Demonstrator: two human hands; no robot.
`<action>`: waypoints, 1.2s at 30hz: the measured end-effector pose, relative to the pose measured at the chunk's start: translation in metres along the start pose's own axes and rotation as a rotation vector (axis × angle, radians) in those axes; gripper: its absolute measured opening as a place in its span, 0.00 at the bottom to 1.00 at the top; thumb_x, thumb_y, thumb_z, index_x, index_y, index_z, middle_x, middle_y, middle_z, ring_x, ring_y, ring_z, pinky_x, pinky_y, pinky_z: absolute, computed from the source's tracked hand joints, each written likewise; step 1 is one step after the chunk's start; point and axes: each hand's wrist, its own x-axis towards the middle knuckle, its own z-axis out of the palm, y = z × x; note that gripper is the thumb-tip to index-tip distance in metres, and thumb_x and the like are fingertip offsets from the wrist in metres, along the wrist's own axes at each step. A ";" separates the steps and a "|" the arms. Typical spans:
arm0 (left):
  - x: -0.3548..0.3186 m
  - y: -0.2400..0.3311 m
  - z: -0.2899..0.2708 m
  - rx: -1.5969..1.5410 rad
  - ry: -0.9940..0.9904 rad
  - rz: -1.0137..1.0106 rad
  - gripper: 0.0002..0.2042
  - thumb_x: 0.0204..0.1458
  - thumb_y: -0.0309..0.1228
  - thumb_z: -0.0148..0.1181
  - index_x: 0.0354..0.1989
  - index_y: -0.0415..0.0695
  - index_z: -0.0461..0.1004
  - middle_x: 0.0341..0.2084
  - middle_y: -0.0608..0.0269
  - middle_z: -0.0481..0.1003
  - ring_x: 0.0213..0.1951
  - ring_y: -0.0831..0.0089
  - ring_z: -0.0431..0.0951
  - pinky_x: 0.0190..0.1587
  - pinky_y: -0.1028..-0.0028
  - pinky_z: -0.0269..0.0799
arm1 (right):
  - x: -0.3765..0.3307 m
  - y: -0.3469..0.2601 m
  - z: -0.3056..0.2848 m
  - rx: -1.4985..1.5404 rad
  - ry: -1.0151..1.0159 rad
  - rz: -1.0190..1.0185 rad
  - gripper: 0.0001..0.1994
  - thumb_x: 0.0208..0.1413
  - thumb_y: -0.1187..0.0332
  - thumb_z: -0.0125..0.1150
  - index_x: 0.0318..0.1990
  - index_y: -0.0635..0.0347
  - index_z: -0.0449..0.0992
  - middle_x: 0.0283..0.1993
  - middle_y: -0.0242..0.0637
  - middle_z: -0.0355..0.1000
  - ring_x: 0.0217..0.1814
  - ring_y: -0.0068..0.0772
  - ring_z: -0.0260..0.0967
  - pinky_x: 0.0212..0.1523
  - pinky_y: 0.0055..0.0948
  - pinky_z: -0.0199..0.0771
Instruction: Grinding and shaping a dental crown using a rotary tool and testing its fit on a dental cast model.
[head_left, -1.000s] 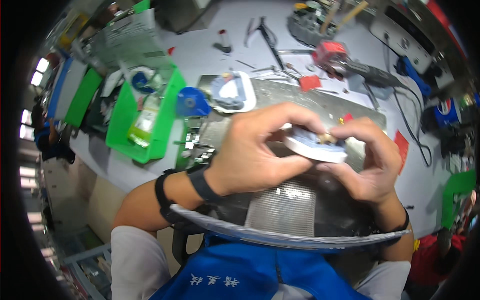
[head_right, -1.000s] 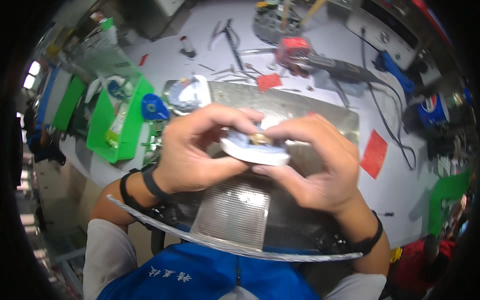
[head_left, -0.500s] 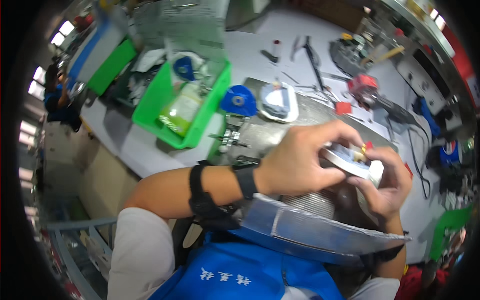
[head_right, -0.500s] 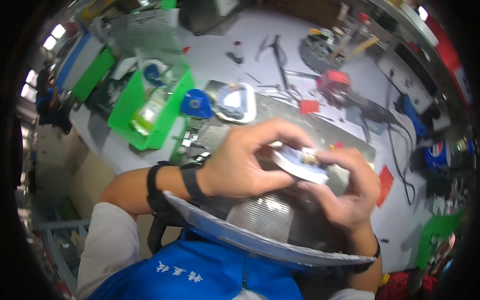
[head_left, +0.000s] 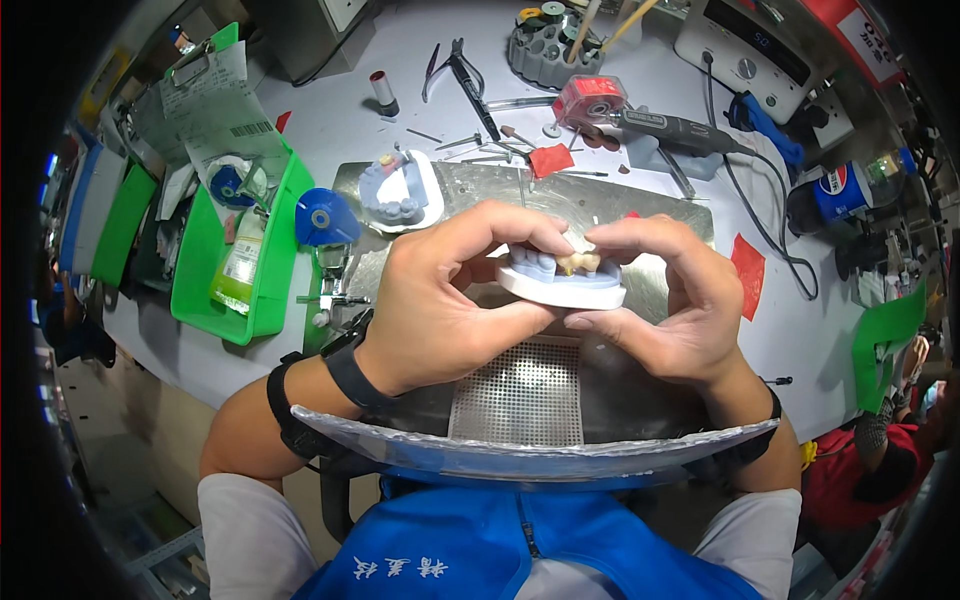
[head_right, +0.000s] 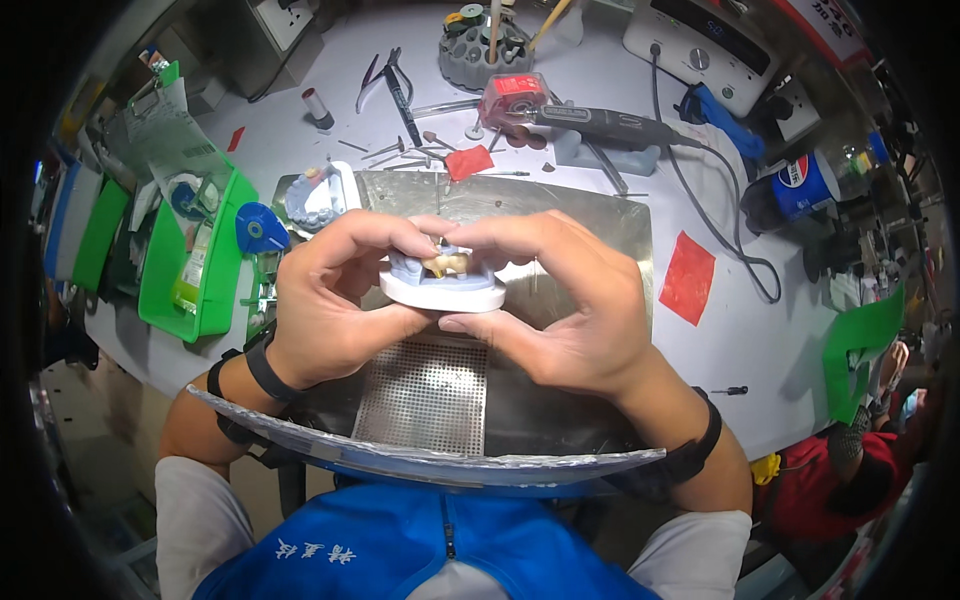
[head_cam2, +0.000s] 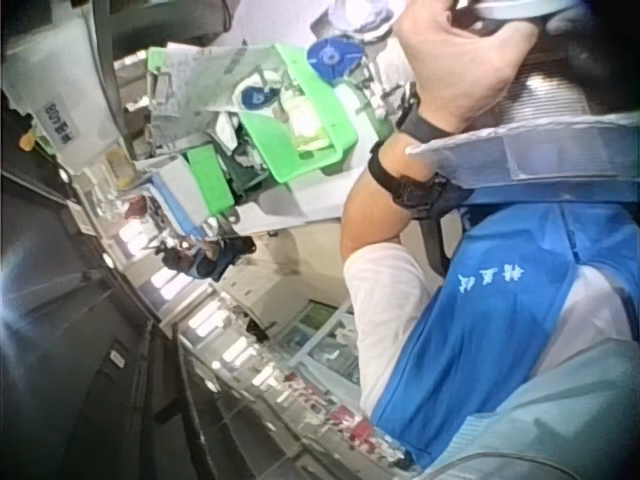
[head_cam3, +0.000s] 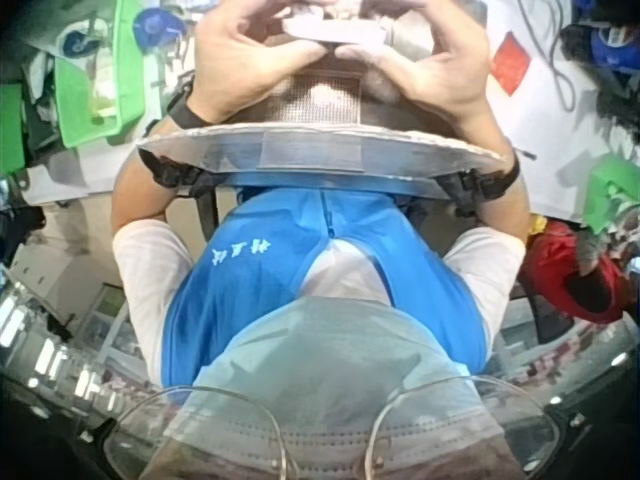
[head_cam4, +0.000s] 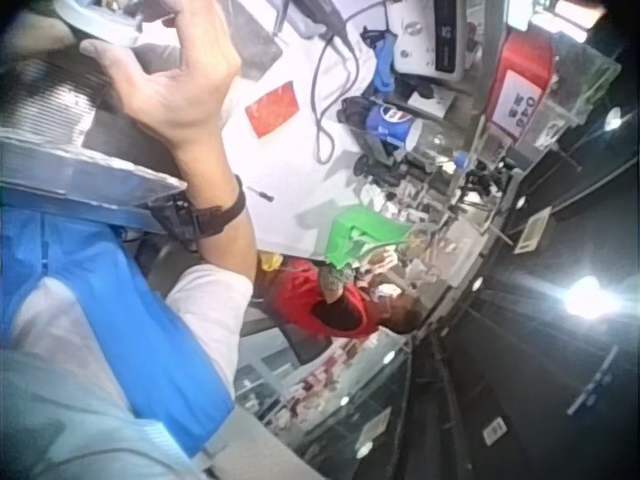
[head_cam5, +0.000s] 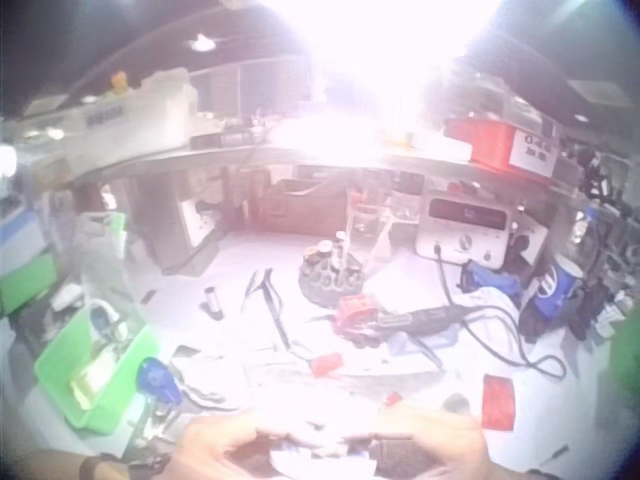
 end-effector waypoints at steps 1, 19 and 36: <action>0.001 0.000 0.001 0.017 -0.008 -0.001 0.19 0.51 0.18 0.72 0.52 0.39 0.79 0.49 0.60 0.82 0.50 0.76 0.83 0.48 0.75 0.83 | 0.000 0.000 -0.001 0.011 0.008 0.005 0.23 0.42 0.72 0.84 0.48 0.62 0.84 0.44 0.43 0.84 0.42 0.38 0.82 0.46 0.31 0.80; 0.013 0.010 -0.008 -0.382 -0.148 -0.639 0.40 0.73 0.58 0.39 0.77 0.32 0.52 0.59 0.40 0.75 0.55 0.54 0.83 0.41 0.64 0.90 | 0.009 -0.001 -0.010 0.637 0.107 0.810 0.25 0.64 0.64 0.72 0.63 0.67 0.70 0.34 0.36 0.82 0.28 0.16 0.73 0.26 0.17 0.69; 0.010 0.006 -0.009 -0.437 -0.175 -0.328 0.30 0.62 0.27 0.68 0.72 0.37 0.64 0.61 0.54 0.73 0.62 0.70 0.75 0.66 0.69 0.71 | -0.004 0.005 -0.008 0.259 -0.004 0.185 0.32 0.52 0.78 0.78 0.65 0.65 0.72 0.62 0.40 0.73 0.59 0.31 0.77 0.54 0.30 0.84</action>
